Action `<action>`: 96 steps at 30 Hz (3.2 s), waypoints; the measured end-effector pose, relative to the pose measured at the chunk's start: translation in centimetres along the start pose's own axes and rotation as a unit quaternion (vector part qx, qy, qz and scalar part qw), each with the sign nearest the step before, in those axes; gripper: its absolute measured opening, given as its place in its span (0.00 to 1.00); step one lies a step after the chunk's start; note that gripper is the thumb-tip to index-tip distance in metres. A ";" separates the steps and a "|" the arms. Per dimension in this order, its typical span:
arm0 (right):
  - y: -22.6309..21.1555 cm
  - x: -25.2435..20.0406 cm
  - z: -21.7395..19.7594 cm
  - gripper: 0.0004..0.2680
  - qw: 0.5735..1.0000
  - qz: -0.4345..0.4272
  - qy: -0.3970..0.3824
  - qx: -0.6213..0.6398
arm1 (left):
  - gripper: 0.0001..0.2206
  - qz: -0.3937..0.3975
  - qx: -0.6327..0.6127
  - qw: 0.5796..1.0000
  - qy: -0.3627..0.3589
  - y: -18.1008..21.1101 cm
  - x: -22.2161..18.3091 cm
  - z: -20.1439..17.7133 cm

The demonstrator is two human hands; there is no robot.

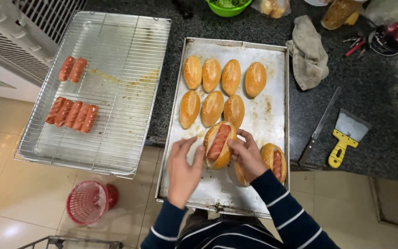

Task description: Inserting hot dogs into sliced buns and applying a piped topping.

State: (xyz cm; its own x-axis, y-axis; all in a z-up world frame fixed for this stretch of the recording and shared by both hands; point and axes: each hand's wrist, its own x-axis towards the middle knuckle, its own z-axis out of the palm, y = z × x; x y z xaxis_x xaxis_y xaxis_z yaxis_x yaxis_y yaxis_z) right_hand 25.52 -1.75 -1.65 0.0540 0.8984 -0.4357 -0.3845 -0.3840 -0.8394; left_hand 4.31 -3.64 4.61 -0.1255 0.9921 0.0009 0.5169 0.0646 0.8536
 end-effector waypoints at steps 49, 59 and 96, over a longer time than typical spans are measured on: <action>-6.0 13.3 1.6 0.36 0.940 0.114 0.131 -0.295 | 0.12 0.059 0.629 0.735 0.245 -26.2 17.0 -18.6; -6.3 11.9 0.3 0.32 0.972 0.040 0.114 -0.201 | 0.12 0.059 0.491 0.828 0.264 -24.5 13.3 -17.0; -3.8 -0.8 6.1 0.27 0.988 0.063 -0.013 -0.138 | 0.09 -0.084 -0.169 0.981 -0.036 0.5 0.2 -1.3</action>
State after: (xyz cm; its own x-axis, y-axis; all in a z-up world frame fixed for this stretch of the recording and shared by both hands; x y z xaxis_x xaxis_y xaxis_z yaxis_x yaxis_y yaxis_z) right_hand 21.38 0.30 3.87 -0.0028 0.8430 -0.5379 -0.1208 -0.5342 -0.8367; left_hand 3.40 -3.52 5.74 -0.1180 0.9762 -0.1820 0.1825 0.2015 0.9623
